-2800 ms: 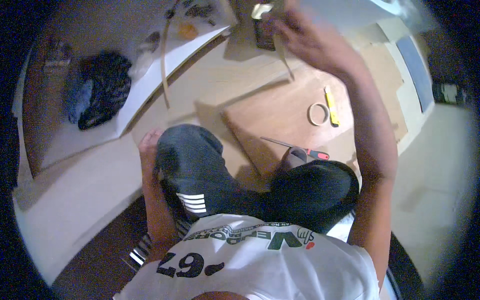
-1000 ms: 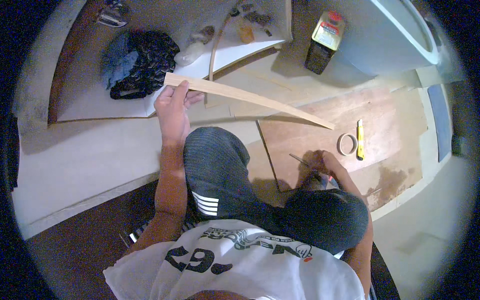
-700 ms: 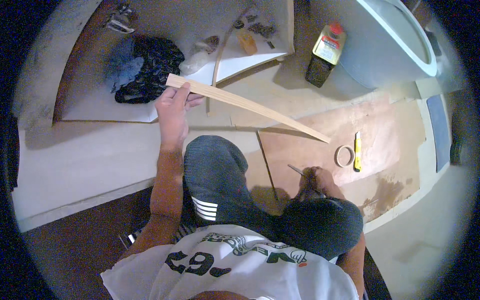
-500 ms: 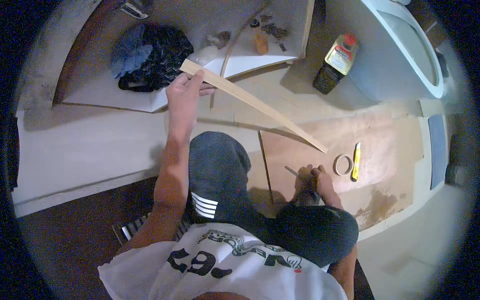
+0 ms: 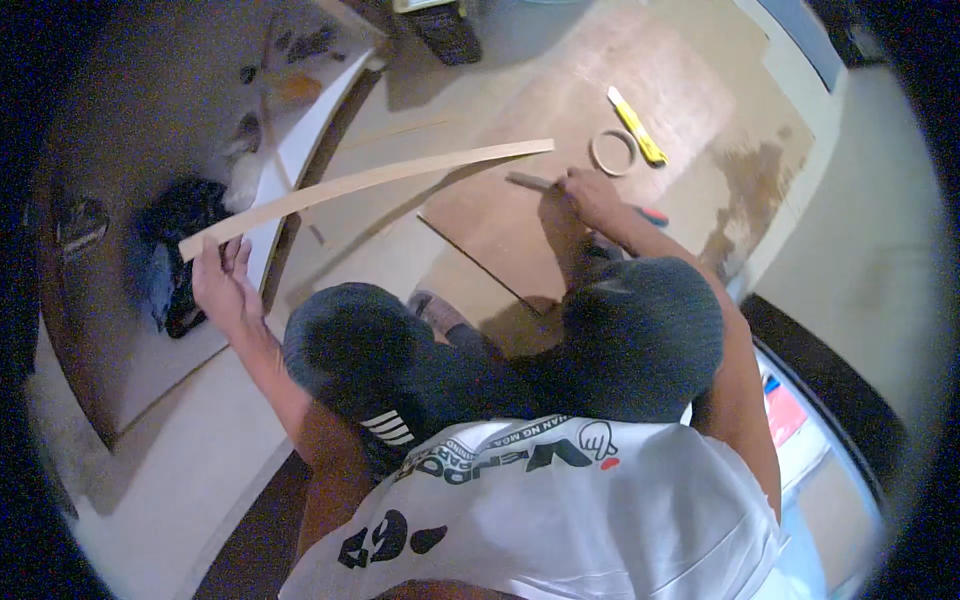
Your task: The person cuts a thin wooden strip with a utility knife and fits it along the edge of a bathroom vanity cabinet. They measure, trim, and press the strip into place, adjusting it to follow the curved edge.
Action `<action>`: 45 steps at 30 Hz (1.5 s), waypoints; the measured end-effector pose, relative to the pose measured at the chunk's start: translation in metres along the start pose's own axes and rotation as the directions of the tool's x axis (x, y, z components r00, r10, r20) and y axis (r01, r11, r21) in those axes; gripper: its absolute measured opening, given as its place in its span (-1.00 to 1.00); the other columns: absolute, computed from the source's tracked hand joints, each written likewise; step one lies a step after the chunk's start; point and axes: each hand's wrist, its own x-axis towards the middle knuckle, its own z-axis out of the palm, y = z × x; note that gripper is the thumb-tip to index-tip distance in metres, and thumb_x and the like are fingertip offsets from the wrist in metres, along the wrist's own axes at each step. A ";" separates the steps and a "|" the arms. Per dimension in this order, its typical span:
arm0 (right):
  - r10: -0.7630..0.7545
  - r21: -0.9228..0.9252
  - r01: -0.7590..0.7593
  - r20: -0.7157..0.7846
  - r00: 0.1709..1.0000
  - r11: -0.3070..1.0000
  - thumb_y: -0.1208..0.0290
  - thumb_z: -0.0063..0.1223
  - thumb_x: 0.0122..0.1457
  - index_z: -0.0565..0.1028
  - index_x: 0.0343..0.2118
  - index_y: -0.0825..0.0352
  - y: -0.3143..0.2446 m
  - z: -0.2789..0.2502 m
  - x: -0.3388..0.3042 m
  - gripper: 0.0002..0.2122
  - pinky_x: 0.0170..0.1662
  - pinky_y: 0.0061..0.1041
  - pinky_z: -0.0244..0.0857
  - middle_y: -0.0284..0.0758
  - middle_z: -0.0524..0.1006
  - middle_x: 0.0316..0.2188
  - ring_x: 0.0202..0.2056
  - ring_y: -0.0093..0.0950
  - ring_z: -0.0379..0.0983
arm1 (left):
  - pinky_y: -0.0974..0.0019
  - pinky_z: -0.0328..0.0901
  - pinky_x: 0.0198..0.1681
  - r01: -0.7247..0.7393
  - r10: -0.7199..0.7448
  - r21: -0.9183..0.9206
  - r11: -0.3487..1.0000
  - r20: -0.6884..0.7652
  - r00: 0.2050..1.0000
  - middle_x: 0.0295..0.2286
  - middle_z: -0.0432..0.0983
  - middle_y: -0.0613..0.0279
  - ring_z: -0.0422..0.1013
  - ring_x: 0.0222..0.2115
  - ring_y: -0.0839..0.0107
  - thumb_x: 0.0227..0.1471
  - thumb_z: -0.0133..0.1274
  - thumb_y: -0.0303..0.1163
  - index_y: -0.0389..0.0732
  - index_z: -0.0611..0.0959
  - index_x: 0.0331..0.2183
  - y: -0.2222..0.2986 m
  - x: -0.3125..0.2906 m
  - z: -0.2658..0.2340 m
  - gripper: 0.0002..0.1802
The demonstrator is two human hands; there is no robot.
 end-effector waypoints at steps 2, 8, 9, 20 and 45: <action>-0.019 -0.017 0.020 0.010 1.000 1.000 0.45 -0.09 0.03 0.50 -0.36 0.35 0.008 -0.010 0.001 -0.84 -0.32 -0.23 0.33 -0.12 0.47 -0.44 -0.38 -0.13 0.45 | 0.24 0.42 -0.24 -0.016 0.015 -0.033 0.999 -0.011 1.000 -0.32 0.48 0.05 0.49 -0.32 0.24 0.14 -0.03 -0.38 -0.40 0.47 -0.21 0.003 -0.002 0.009 -0.74; 0.326 0.708 -0.502 0.383 0.864 0.497 0.31 0.03 0.15 0.52 -0.32 0.37 -0.034 0.008 0.017 -0.80 -0.41 -0.49 0.34 -0.30 0.55 -0.48 -0.50 -0.50 0.45 | 0.24 0.41 -0.23 -0.030 0.031 0.027 0.999 -0.031 0.999 -0.36 0.51 0.07 0.50 -0.36 0.26 0.15 -0.02 -0.38 -0.39 0.47 -0.24 0.005 -0.003 0.012 -0.76; 0.314 0.764 -0.574 0.490 0.813 0.294 0.28 0.05 0.17 0.53 -0.33 0.36 -0.037 0.018 0.022 -0.78 -0.42 -0.53 0.33 -0.33 0.56 -0.49 -0.50 -0.56 0.45 | 0.24 0.41 -0.23 -0.031 0.033 0.050 0.998 -0.035 0.999 -0.36 0.51 0.06 0.51 -0.36 0.26 0.15 -0.02 -0.38 -0.39 0.46 -0.25 0.001 -0.003 0.008 -0.76; 0.379 0.744 -0.520 0.377 0.845 0.419 0.33 0.11 0.09 0.53 -0.36 0.37 -0.019 0.040 -0.007 -0.81 -0.40 -0.54 0.29 -0.41 0.49 -0.55 -0.50 -0.60 0.38 | 0.23 0.41 -0.20 0.003 -0.001 0.204 0.979 -0.009 1.000 -0.31 0.51 0.04 0.51 -0.29 0.26 0.16 -0.04 -0.35 -0.40 0.47 -0.24 -0.007 0.002 -0.002 -0.73; -0.291 -0.131 0.355 0.355 0.889 0.926 0.29 -0.17 0.10 0.38 -0.16 0.16 -0.132 0.072 -0.077 -0.75 0.20 0.08 -0.11 -0.17 0.09 0.20 0.25 -0.18 -0.06 | 0.14 0.35 -0.10 -0.260 0.272 0.082 0.962 -0.227 0.935 -0.23 0.38 -0.18 0.39 -0.16 0.08 0.16 -0.07 -0.37 -0.60 0.32 -0.12 -0.004 -0.007 -0.061 -0.57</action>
